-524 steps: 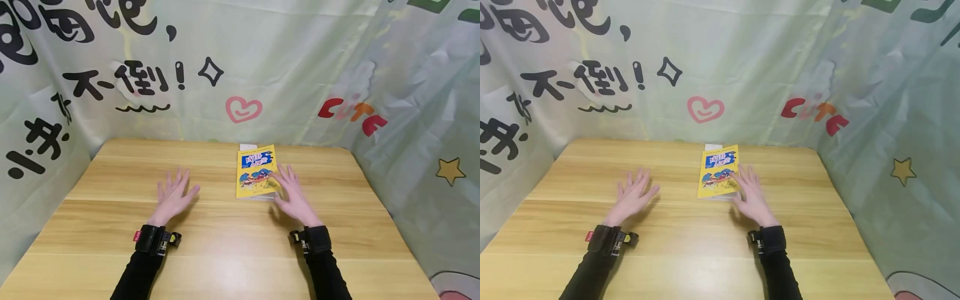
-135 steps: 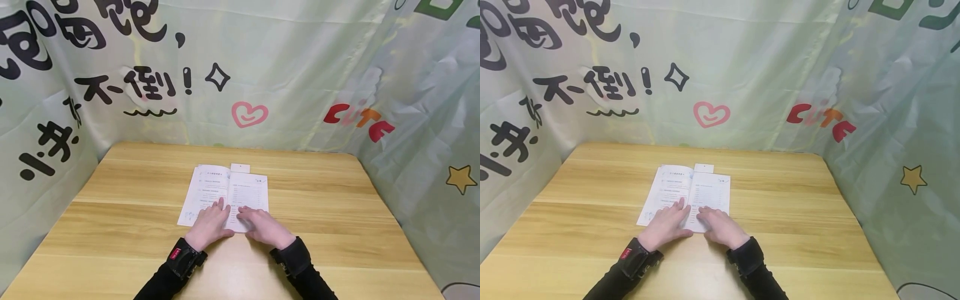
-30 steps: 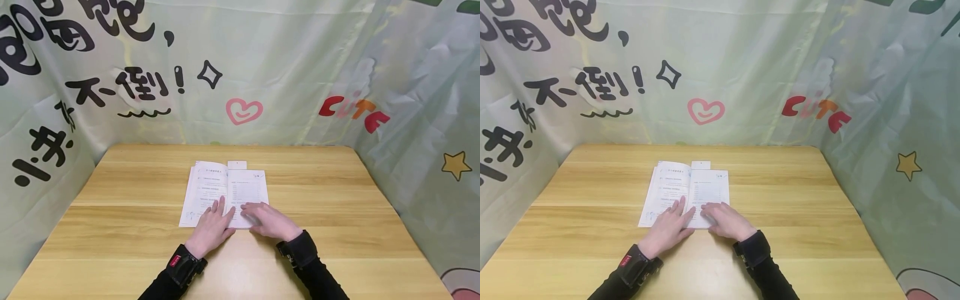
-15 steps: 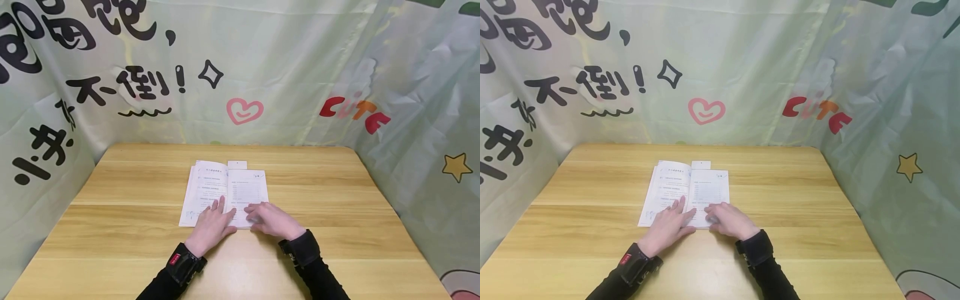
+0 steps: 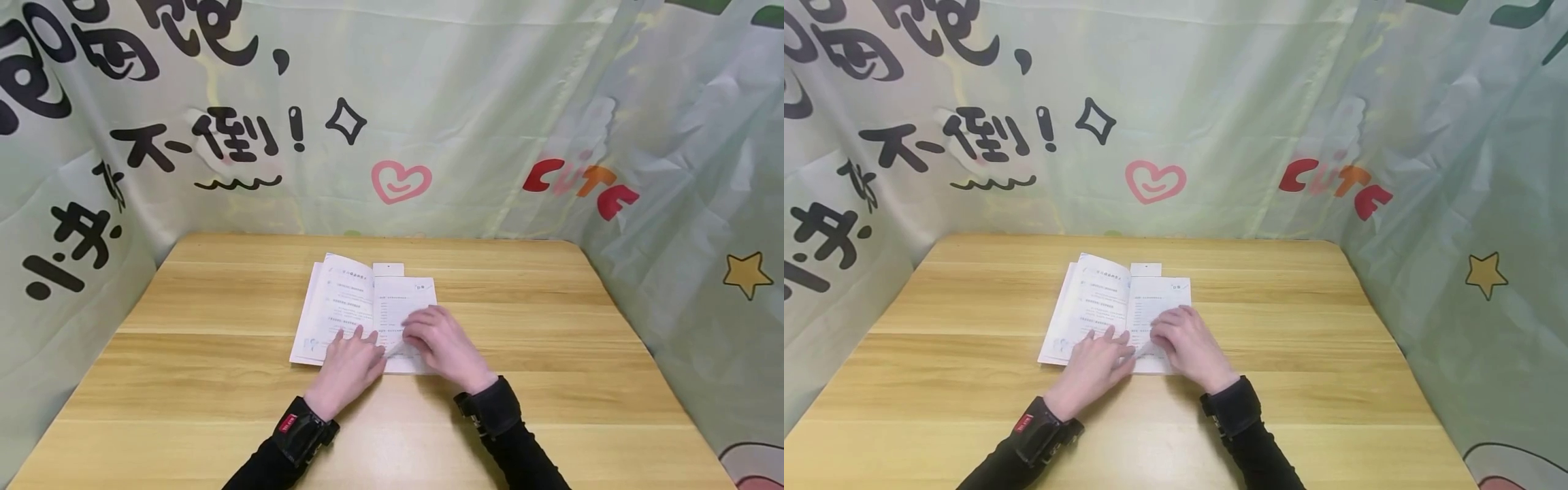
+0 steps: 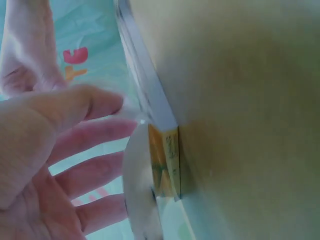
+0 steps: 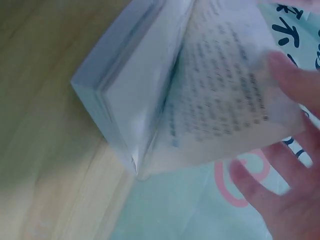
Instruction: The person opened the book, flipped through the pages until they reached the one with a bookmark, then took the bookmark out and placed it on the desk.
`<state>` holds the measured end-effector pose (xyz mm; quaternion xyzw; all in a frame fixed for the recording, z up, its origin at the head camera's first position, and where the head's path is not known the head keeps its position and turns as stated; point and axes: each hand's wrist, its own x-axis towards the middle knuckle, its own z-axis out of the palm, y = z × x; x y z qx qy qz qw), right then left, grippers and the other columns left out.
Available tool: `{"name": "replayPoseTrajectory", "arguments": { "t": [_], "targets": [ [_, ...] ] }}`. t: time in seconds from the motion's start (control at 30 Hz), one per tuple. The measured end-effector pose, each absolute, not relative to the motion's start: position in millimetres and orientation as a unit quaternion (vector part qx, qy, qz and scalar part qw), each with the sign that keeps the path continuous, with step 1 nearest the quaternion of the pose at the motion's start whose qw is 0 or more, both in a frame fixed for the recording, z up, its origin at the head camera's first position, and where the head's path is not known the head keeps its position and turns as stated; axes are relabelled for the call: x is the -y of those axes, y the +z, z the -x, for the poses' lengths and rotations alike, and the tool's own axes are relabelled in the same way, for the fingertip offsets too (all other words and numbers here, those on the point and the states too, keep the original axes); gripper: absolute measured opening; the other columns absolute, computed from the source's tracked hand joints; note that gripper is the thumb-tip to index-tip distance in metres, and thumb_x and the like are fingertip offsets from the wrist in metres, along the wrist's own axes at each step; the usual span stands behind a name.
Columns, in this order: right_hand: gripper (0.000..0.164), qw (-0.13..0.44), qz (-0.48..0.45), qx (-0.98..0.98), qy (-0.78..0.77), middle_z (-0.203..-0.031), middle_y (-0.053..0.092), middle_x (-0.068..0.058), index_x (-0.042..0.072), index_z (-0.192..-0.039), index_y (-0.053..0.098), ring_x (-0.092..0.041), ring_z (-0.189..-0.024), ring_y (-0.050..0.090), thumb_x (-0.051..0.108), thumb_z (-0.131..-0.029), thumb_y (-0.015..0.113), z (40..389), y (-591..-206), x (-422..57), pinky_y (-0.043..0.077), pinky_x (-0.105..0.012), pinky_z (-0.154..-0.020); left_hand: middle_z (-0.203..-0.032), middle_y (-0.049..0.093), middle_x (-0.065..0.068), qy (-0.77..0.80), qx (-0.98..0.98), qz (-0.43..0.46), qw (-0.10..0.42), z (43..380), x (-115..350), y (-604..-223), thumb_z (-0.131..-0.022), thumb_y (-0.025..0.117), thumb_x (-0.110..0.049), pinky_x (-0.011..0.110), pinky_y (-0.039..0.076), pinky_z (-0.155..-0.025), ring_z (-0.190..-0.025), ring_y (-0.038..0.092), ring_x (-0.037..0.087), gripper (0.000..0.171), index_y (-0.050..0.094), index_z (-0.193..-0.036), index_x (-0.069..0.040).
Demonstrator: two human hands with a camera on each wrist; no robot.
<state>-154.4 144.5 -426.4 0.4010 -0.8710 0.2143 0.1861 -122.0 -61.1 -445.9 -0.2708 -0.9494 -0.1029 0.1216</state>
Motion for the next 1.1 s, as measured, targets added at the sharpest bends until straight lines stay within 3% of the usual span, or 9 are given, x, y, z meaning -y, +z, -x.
{"name": "replayPoseTrajectory", "arguments": {
  "t": [0.1,0.2,0.33,0.43,0.57,0.63,0.7,0.87,1.1],
  "targets": [
    [0.011,0.245,-0.386,0.854,0.246,-0.105,0.066,-0.009,0.01,-0.079,0.068,-0.028,-0.108,0.055,0.008,-0.074,0.078,154,-425,-142,0.042,-0.051,-0.098,-0.091,0.074,0.005,-0.136,0.948,0.256,0.133,123,59,-447,-0.089,0.063,-0.025,0.066,0.043,-0.09,-0.106,0.061,0.035,0.015,0.072,-0.083,-0.014],
    [0.016,0.295,-0.364,0.838,0.279,-0.101,0.061,-0.01,0.009,-0.079,0.064,-0.029,-0.104,0.053,0.008,-0.074,0.079,155,-424,-139,0.045,-0.047,-0.092,-0.084,0.075,0.005,-0.19,0.944,0.23,0.14,125,58,-444,-0.088,0.066,-0.022,0.065,0.045,-0.089,-0.097,0.066,0.029,0.013,0.074,-0.088,-0.013],
    [0.017,0.333,-0.33,0.824,0.316,-0.089,0.06,-0.007,0.007,-0.08,0.062,-0.025,-0.092,0.054,0.008,-0.075,0.078,154,-423,-138,0.049,-0.043,-0.081,-0.075,0.072,0.001,-0.255,0.936,0.199,0.137,127,60,-439,-0.087,0.068,-0.021,0.041,0.055,-0.061,-0.067,0.065,0.016,0.013,0.077,-0.087,-0.012],
    [0.015,0.326,-0.316,0.826,0.335,-0.082,0.061,-0.004,0.006,-0.08,0.063,-0.021,-0.084,0.056,0.009,-0.077,0.077,153,-423,-137,0.051,-0.04,-0.074,-0.064,0.068,-0.004,-0.287,0.932,0.183,0.129,128,62,-434,-0.086,0.068,-0.021,0.028,0.038,-0.04,-0.051,0.053,0.01,0.013,0.076,-0.077,-0.014],
    [0.008,0.286,-0.299,0.839,0.354,-0.082,0.065,-0.003,0.006,-0.083,0.066,-0.018,-0.08,0.06,0.01,-0.082,0.073,152,-425,-135,0.054,-0.038,-0.07,-0.071,0.073,0.0,-0.323,0.922,0.176,0.125,128,64,-431,-0.083,0.07,-0.016,0.026,0.042,-0.045,-0.057,0.059,0.012,0.01,0.075,-0.074,-0.014],
    [0.007,0.266,-0.292,0.844,0.363,-0.086,0.066,-0.005,0.005,-0.089,0.067,-0.018,-0.082,0.061,0.009,-0.084,0.07,151,-427,-134,0.055,-0.039,-0.072,-0.075,0.075,0.003,-0.342,0.916,0.173,0.115,129,65,-431,-0.081,0.072,-0.014,0.027,0.048,-0.048,-0.064,0.065,0.014,0.004,0.075,-0.081,-0.011],
    [0.014,0.25,-0.29,0.847,0.368,-0.091,0.067,-0.007,0.003,-0.097,0.068,-0.019,-0.086,0.062,0.009,-0.085,0.069,151,-428,-134,0.056,-0.039,-0.074,-0.078,0.075,0.005,-0.367,0.91,0.168,0.098,128,65,-430,-0.08,0.074,-0.012,0.027,0.051,-0.051,-0.063,0.066,0.01,0.013,0.074,-0.092,-0.008],
    [0.03,0.231,-0.292,0.853,0.367,-0.1,0.065,-0.009,0.002,-0.113,0.064,-0.024,-0.089,0.061,0.007,-0.084,0.069,151,-431,-133,0.056,-0.041,-0.074,-0.07,0.074,0.002,-0.408,0.898,0.152,0.068,128,67,-428,-0.078,0.077,-0.013,0.026,0.048,-0.046,-0.038,0.054,-0.002,0.034,0.068,-0.109,-0.003],
    [0.047,0.228,-0.285,0.858,0.361,-0.103,0.065,-0.01,0.001,-0.128,0.056,-0.023,-0.09,0.061,0.008,-0.084,0.069,150,-430,-131,0.056,-0.04,-0.074,-0.067,0.073,0.001,-0.41,0.897,0.149,0.072,129,68,-428,-0.076,0.078,-0.015,0.023,0.047,-0.044,-0.035,0.049,-0.005,0.032,0.071,-0.105,-0.004]
  ]
}}
